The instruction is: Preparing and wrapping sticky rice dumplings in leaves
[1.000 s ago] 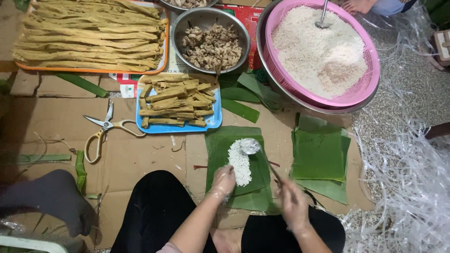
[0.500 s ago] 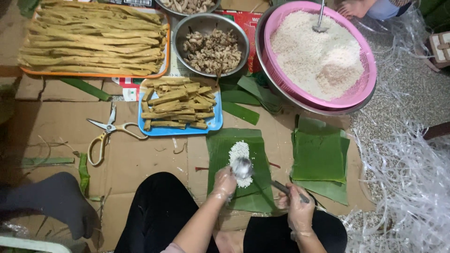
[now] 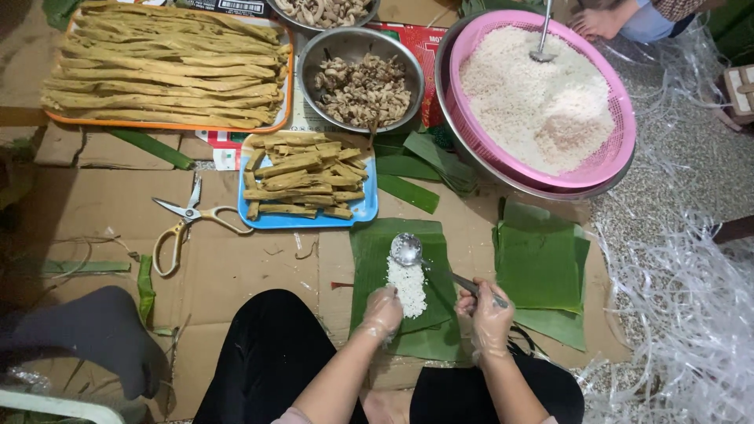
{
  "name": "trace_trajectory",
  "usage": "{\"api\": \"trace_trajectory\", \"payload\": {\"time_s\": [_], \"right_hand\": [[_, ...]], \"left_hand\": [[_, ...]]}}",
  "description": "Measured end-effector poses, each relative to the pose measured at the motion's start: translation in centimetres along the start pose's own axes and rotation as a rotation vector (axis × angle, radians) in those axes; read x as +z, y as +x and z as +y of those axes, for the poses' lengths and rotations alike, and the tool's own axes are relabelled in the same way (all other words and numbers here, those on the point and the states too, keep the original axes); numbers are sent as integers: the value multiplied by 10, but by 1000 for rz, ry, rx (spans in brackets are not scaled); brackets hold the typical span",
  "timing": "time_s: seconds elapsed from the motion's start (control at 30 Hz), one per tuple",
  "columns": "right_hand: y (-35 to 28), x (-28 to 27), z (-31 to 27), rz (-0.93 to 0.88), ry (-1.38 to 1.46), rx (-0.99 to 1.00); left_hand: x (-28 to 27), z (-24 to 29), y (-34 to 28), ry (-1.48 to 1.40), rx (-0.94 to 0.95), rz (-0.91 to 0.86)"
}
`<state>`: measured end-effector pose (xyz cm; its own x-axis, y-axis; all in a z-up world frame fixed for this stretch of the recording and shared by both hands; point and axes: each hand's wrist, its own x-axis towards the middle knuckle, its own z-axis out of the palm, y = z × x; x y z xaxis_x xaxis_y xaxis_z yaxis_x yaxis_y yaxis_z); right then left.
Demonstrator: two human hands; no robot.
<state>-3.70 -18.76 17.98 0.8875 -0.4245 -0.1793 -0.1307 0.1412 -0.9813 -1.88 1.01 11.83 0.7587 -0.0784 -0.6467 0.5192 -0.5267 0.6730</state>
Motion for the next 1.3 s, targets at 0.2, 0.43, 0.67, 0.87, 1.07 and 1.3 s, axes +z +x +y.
{"api": "trace_trajectory", "payload": {"time_s": [0.2,0.43,0.67,0.87,1.07,1.3], "right_hand": [[-8,2,-9,2,-11,43],[-42,-40,-6,-12,-59,87],[-73,-63,-6,-2,-90,83],[-89,-74,2,15,-88,87],[-105,-74,-10,10,-147,48],[-128,-81,-3,-410,-782,-702]], "left_hand": [[10,-27,29,-23,40,159],[5,-10,8,-48,9,43],[25,-34,20,71,103,109],[27,-36,12,89,50,25],[7,-19,-2,20,-104,-4],[-1,-17,2,121,-42,74]]}}
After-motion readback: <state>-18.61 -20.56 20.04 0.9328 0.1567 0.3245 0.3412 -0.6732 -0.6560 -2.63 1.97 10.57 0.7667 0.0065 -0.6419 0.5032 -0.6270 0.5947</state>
